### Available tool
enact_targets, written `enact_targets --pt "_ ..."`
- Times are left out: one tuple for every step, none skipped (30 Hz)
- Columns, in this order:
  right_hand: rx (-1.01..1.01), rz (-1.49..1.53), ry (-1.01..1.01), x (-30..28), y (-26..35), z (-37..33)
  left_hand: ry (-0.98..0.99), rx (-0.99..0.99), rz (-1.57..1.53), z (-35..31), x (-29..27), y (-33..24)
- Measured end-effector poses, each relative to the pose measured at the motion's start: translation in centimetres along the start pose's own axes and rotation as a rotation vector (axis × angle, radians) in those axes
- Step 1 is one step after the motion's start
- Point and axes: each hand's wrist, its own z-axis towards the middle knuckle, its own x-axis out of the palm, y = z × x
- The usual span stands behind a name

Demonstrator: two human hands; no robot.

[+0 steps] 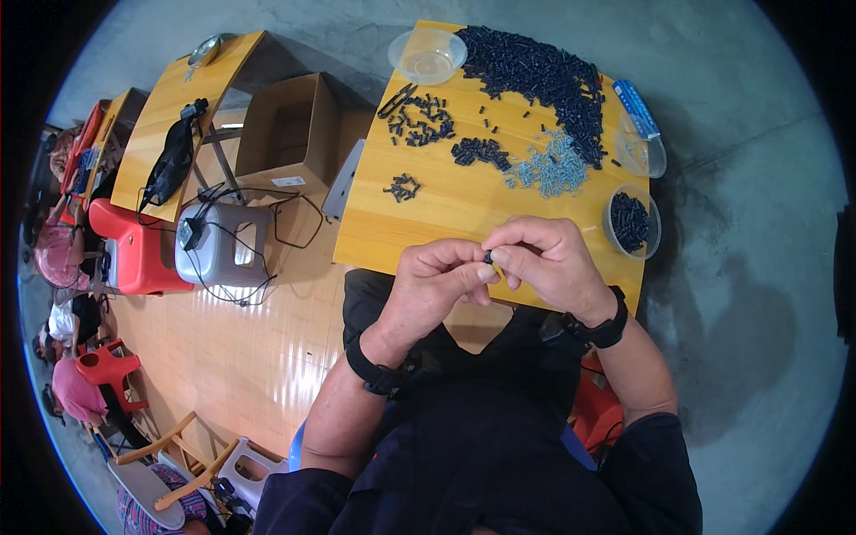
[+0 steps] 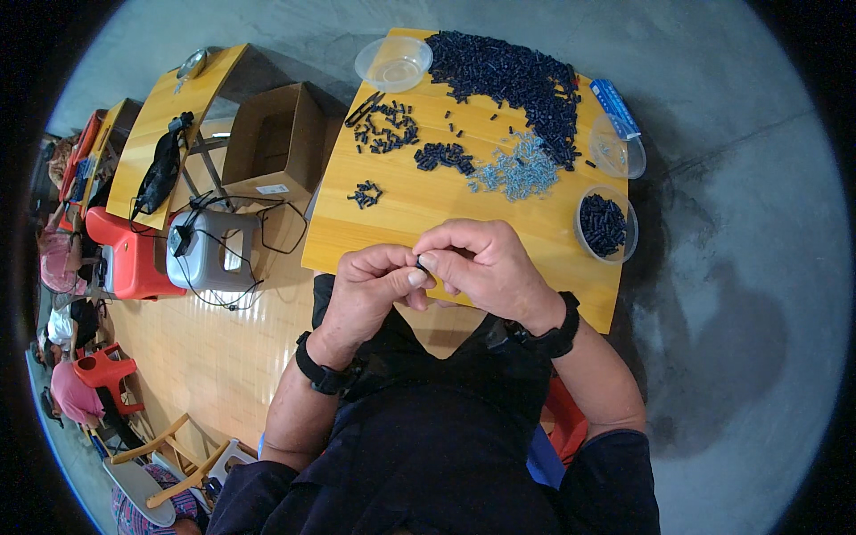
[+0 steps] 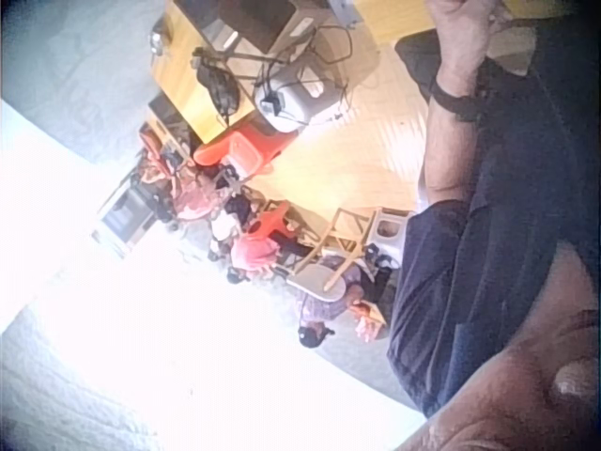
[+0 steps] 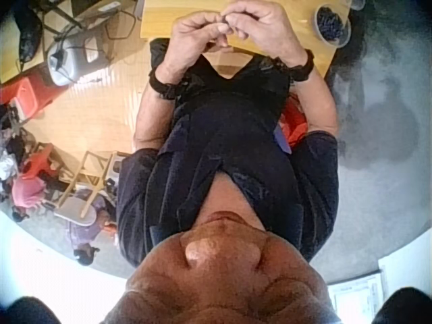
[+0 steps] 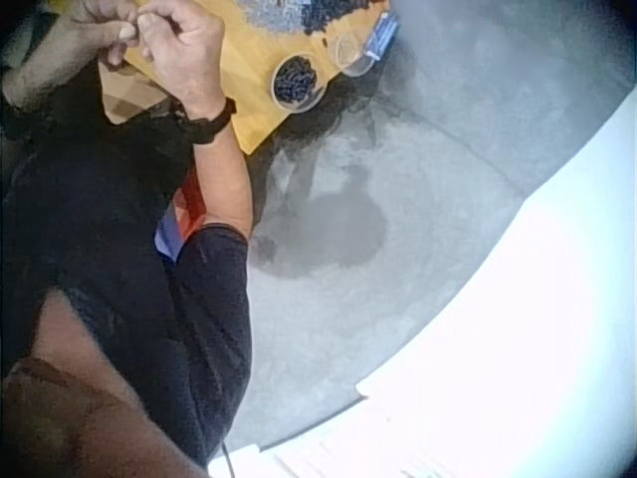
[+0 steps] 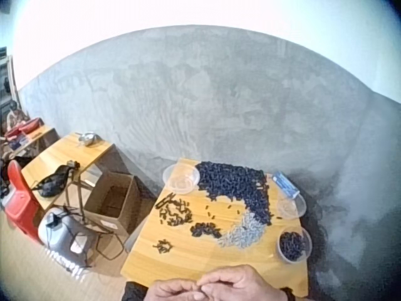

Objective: Assembling small plastic components and metal pins at a factory workbench.

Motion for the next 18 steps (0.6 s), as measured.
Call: enact_targets --pt "0.001 0.000 0.000 0.0 0.0 0.0 0.003 -0.010 -0.010 0.0 0.0 0.0" --pt "0.004 0.015 0.009 -0.1 0.0 0.0 0.003 -0.011 -0.011 0.0 -0.1 0.0" --pt "0.007 0.031 0.018 -0.2 0.0 0.1 0.032 -0.002 -0.007 0.1 -0.2 0.0" --pt "0.008 0.031 0.017 -0.3 0.0 0.1 0.061 0.007 -0.004 0.2 -0.2 0.0" --pt "0.023 0.015 0.036 -0.4 0.1 0.2 0.059 0.006 -0.004 0.2 -0.3 -0.1" --pt "0.037 0.000 0.055 -0.5 0.2 0.3 0.066 -0.012 -0.010 0.1 -0.5 -0.2" --pt "0.039 0.001 0.056 -0.7 0.3 0.4 0.074 -0.031 -0.016 0.1 -0.6 -0.2" --pt "0.028 -0.028 0.086 -1.0 0.5 0.5 0.074 -0.032 -0.016 0.1 -0.6 -0.4" --pt "0.018 -0.058 0.115 -1.1 0.7 0.6 0.095 -0.052 -0.027 0.2 -0.6 -0.6" --pt "0.019 -0.057 0.115 -1.2 0.8 0.7 0.115 -0.072 -0.037 0.2 -0.6 -0.7" --pt "0.022 -0.063 0.131 -1.3 1.0 0.9 0.116 -0.073 -0.037 0.2 -0.6 -0.7" --pt "0.026 -0.070 0.148 -1.4 1.1 1.0 0.118 -0.077 -0.055 0.3 -0.6 -0.7" --pt "0.027 -0.069 0.148 -1.4 1.2 1.1 0.121 -0.081 -0.073 0.3 -0.6 -0.7" --pt "0.018 -0.098 0.164 -1.5 1.3 1.2 0.121 -0.082 -0.074 0.3 -0.5 -0.7" --pt "0.009 -0.126 0.181 -1.5 1.3 1.3 0.117 -0.088 -0.070 0.3 -0.5 -0.7" --pt "0.010 -0.126 0.180 -1.5 1.3 1.3 0.113 -0.094 -0.067 0.4 -0.5 -0.7" --pt "-0.006 -0.147 0.165 -1.4 1.1 1.3 0.113 -0.095 -0.067 0.4 -0.5 -0.7" --pt "-0.022 -0.169 0.150 -1.3 1.0 1.3 0.105 -0.093 -0.050 0.4 -0.5 -0.7"
